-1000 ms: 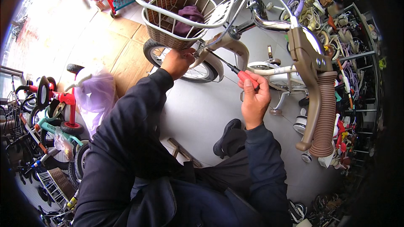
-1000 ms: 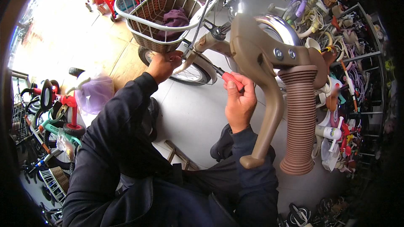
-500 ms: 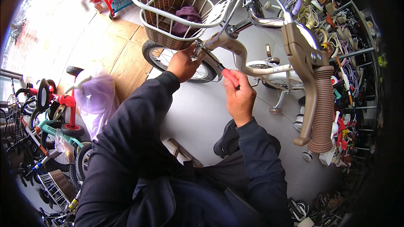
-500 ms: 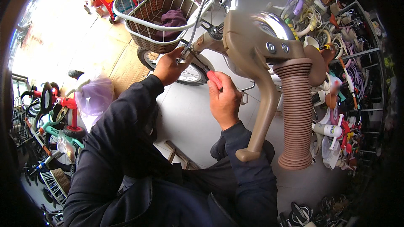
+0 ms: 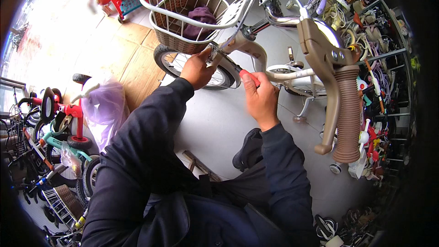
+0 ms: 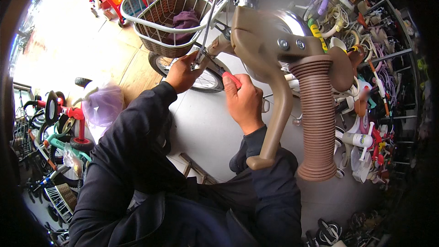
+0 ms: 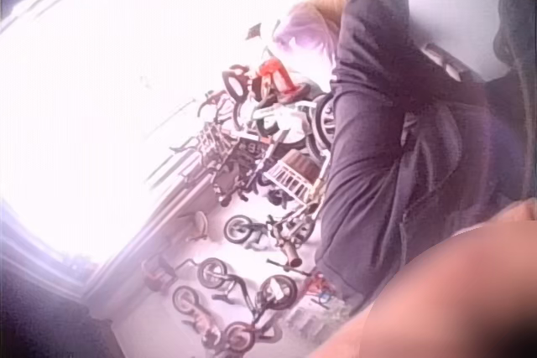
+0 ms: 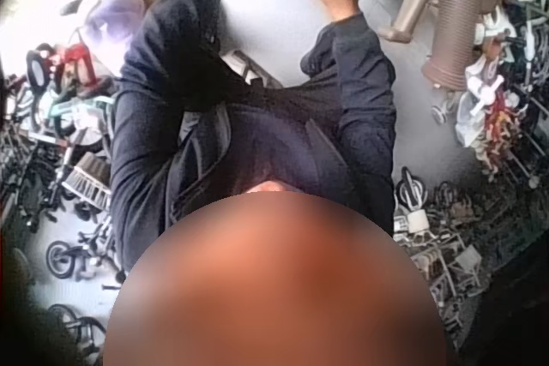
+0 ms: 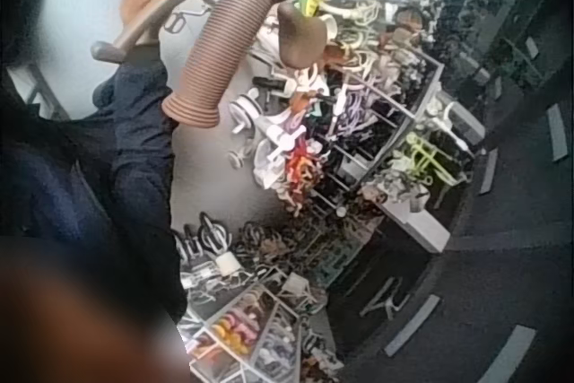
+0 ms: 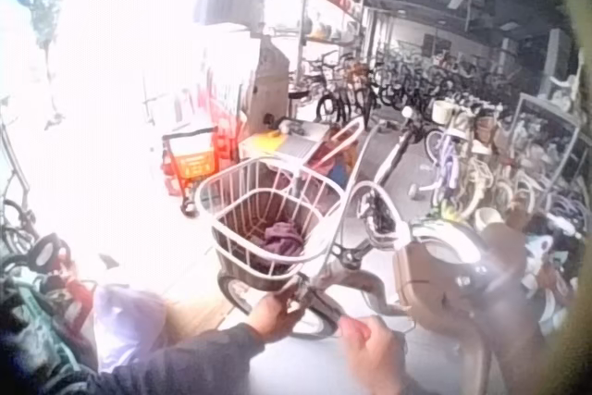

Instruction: The person uses a screwdriver to tighten bolts on the handlebar stem and brake lever of a white bicycle, then wipes the handlebar and seat with a cloth. The person continues to adjust the rear rack and seat post area with the screwdriver.

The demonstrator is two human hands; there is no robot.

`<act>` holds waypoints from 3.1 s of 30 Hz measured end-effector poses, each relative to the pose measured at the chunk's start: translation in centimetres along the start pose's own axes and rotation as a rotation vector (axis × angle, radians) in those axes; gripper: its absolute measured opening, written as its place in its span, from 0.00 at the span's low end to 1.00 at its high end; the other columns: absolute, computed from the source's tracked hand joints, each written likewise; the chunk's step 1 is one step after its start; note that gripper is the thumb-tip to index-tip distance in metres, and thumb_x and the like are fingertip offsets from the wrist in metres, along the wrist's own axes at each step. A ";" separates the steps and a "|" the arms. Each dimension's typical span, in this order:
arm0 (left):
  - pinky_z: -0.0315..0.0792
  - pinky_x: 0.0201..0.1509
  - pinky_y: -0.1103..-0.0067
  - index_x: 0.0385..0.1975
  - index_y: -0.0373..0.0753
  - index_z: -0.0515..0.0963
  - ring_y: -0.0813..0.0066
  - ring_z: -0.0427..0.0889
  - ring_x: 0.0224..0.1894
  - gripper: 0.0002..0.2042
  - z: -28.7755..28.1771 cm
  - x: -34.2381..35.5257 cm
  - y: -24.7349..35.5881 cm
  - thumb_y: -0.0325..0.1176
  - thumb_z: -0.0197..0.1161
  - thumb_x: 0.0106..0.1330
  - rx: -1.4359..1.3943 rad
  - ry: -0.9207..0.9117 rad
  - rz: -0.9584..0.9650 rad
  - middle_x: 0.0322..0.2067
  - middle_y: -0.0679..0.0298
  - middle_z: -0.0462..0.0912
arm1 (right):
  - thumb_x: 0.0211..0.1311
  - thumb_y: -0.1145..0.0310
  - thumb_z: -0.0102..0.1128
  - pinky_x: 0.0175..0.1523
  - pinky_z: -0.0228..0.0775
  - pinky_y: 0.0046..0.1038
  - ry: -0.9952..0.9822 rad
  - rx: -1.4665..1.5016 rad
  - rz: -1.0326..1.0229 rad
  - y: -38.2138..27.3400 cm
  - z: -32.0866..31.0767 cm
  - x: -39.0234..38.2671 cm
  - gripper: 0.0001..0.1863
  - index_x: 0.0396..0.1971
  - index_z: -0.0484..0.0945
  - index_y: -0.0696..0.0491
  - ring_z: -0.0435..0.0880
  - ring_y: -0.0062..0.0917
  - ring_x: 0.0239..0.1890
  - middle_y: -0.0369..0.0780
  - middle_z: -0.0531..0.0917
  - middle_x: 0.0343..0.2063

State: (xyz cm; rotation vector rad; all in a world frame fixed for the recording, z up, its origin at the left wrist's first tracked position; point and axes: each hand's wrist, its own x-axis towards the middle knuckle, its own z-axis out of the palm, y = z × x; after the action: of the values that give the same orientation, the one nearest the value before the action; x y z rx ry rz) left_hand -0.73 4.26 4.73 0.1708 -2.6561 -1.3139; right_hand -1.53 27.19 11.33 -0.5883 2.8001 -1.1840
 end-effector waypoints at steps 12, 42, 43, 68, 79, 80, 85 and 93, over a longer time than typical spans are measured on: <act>0.76 0.54 0.64 0.58 0.29 0.73 0.44 0.82 0.50 0.25 0.1 -0.1 0.2 0.32 0.64 0.60 -0.078 -0.039 -0.068 0.46 0.41 0.83 | 0.64 0.63 0.69 0.45 0.77 0.34 0.086 0.157 -0.045 0.5 0.6 1.4 0.18 0.46 0.78 0.58 0.86 0.36 0.36 0.45 0.86 0.35; 0.78 0.29 0.59 0.25 0.37 0.84 0.52 0.86 0.26 0.13 -1.0 1.4 -10.6 0.33 0.54 0.66 0.690 0.125 0.370 0.22 0.53 0.85 | 0.63 0.67 0.69 0.49 0.77 0.37 0.206 0.030 -0.304 0.0 1.6 0.6 0.15 0.47 0.79 0.57 0.85 0.41 0.43 0.47 0.85 0.41; 0.77 0.29 0.58 0.25 0.37 0.85 0.51 0.86 0.26 0.13 -0.8 1.4 -10.9 0.33 0.54 0.66 0.688 0.126 0.362 0.22 0.53 0.85 | 0.63 0.68 0.69 0.49 0.77 0.36 0.186 0.052 -0.268 0.1 1.6 0.5 0.15 0.47 0.79 0.57 0.85 0.42 0.44 0.47 0.85 0.42; 0.79 0.44 0.66 0.38 0.33 0.85 0.52 0.87 0.37 0.10 -1.7 0.1 -3.0 0.31 0.60 0.65 0.216 -0.177 -0.076 0.33 0.50 0.87 | 0.69 0.68 0.61 0.32 0.78 0.27 0.066 0.153 -0.086 1.4 2.4 0.1 0.13 0.49 0.79 0.57 0.87 0.25 0.26 0.42 0.87 0.30; 0.79 0.39 0.59 0.27 0.37 0.85 0.46 0.85 0.31 0.12 -1.3 0.3 -4.3 0.34 0.54 0.63 0.409 -0.135 0.003 0.28 0.48 0.85 | 0.68 0.69 0.60 0.31 0.76 0.28 0.191 0.077 -0.160 1.1 0.5 0.0 0.11 0.46 0.81 0.58 0.85 0.24 0.23 0.41 0.86 0.24; 0.79 0.39 0.58 0.27 0.37 0.84 0.46 0.85 0.31 0.12 -1.4 0.4 -4.3 0.35 0.54 0.63 0.401 -0.146 -0.006 0.28 0.48 0.85 | 0.67 0.69 0.60 0.31 0.76 0.28 0.197 0.072 -0.175 0.7 0.3 0.0 0.11 0.45 0.81 0.58 0.85 0.24 0.22 0.41 0.85 0.24; 0.79 0.41 0.57 0.28 0.36 0.84 0.44 0.85 0.32 0.13 -1.9 0.4 -3.5 0.36 0.54 0.63 0.462 -0.174 -0.089 0.29 0.47 0.85 | 0.65 0.69 0.62 0.32 0.74 0.30 0.294 0.109 -0.298 -0.9 -0.6 0.0 0.10 0.41 0.82 0.58 0.83 0.27 0.23 0.41 0.84 0.21; 0.79 0.45 0.65 0.46 0.35 0.83 0.53 0.85 0.40 0.19 -1.8 -1.8 2.3 0.45 0.66 0.68 0.170 -0.434 -0.046 0.42 0.50 0.86 | 0.64 0.69 0.62 0.32 0.73 0.29 0.214 0.211 -0.169 -1.9 -1.8 -1.2 0.06 0.33 0.81 0.57 0.82 0.27 0.23 0.41 0.83 0.21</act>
State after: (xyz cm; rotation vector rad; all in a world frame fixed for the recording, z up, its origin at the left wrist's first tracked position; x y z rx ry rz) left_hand 1.35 4.59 7.45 -0.0393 -3.1452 -1.2563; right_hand -0.16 27.63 13.82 -0.7317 2.7840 -1.6423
